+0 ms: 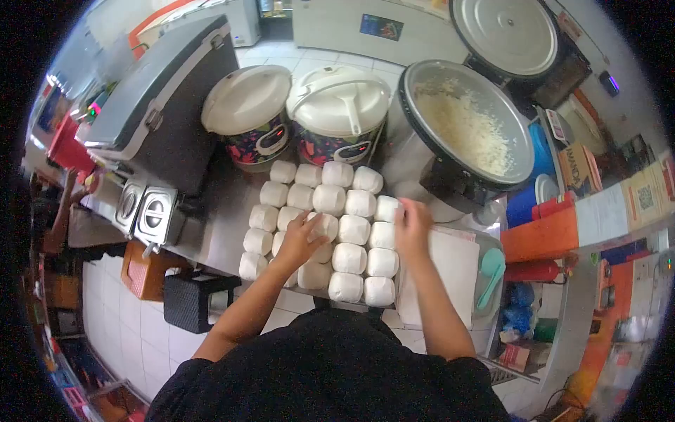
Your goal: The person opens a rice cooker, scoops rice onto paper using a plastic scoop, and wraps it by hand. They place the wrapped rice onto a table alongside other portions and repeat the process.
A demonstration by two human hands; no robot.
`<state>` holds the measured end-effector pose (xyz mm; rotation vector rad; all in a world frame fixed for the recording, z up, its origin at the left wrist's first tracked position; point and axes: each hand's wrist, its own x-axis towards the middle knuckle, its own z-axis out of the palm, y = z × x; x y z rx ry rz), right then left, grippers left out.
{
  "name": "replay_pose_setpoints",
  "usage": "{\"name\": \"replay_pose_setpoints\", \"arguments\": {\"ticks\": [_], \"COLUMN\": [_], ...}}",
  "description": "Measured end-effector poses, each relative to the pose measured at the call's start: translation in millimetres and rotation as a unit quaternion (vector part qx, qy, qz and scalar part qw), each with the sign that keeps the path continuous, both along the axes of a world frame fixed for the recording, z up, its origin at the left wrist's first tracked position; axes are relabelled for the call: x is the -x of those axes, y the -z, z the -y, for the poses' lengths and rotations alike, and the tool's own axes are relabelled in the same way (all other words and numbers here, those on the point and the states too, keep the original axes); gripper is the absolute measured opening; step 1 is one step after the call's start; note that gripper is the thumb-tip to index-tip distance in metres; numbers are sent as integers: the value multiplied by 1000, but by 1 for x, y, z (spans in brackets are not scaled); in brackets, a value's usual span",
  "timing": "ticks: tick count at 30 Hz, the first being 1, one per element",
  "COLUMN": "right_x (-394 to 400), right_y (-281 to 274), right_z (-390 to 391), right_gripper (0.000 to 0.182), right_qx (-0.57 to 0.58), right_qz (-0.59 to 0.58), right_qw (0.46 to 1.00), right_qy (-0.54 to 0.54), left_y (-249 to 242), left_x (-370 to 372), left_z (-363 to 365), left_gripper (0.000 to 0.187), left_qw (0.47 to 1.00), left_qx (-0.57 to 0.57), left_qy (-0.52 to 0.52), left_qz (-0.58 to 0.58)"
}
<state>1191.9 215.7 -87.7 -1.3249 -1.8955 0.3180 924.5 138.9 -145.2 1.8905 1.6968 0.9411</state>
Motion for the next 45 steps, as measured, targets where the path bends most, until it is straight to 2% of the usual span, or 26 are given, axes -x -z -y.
{"name": "replay_pose_setpoints", "arguments": {"ticks": [1,5,7,9,13,15,16,18,19,21,23,24,25,26,27,28,29,30,33,34,35,36,38,40,43,45], "right_x": [-27,-172,-241,-282,-304,-300,-310,-333,-338,-312,-284,-256,-239,-217,-201,-185,-171,-161,-151,-153,-156,-157,-149,-136,-128,-128], "right_y": [-21,-1,28,53,89,94,101,130,113,-1,-120,-164,-188,-205,-208,-196,-184,-174,-147,-140,-137,-136,-134,-123,-98,-94], "right_z": [15,49,70,92,110,108,107,96,78,30,-25,-59,-104,-143,-186,-230,-264,-286,-311,-312,-308,-303,-268,-255,-248,-253], "right_gripper": [27,34,39,49,52,57,57,52,52,40,34,28,24,21,19,19,18,18,16,16,15,15,13,23,31,30], "right_qx": [6,14,-23,47,155,205,202,116,108,58,142,9,-134,-137,-32,-3,59,122,142,150,176,200,294,350,430,437], "right_qz": [27,158,164,225,247,140,138,143,140,-160,-201,-193,-29,76,217,315,349,383,472,470,509,545,489,518,465,444], "right_qw": [999,947,941,879,839,872,871,884,886,919,941,980,990,986,973,946,933,914,864,866,830,790,793,733,722,698], "right_qy": [44,279,296,418,460,422,427,429,430,355,233,45,-16,-57,-64,-72,-66,-59,-97,-89,-145,-200,-212,-268,-279,-352], "left_y": [1,6,4,1,6,4,7,13,9,-28,-74,-86,-103,-121,-135,-144,-149,-152,-157,-157,-160,-152,-142,-139,-148,-146], "left_x": [-1,-6,-8,-13,-15,-17,-16,-14,-12,-21,-41,-49,-63,-81,-99,-118,-138,-156,-190,-193,-197,-194,-187,-187,-189,-186], "left_z": [-3,-16,-22,-21,-19,-18,-18,-9,-5,-16,-27,-39,-52,-68,-83,-97,-109,-121,-141,-142,-143,-144,-142,-143,-148,-145], "left_gripper": [55,56,57,56,57,56,58,68,69,69,65,63,63,68,72,84,97,110,138,140,140,140,138,136,133,134], "left_qw": [1000,999,999,998,998,999,999,994,991,986,982,985,985,992,991,984,972,973,976,956,918,913,897,882,867,882], "left_qx": [-1,35,45,59,47,15,28,34,21,-4,-38,-67,-68,-88,-108,-104,-97,-107,-102,-42,-7,-2,40,52,60,59], "left_qy": [10,-7,-16,-27,-38,-33,-41,-75,-99,-129,-157,-139,-141,-95,-47,-27,-6,-3,-5,3,12,37,77,94,111,113], "left_qz": [1,10,12,17,20,-24,2,-71,-87,-103,-97,-76,-77,-4,69,140,213,205,193,291,396,406,433,459,482,454]}}
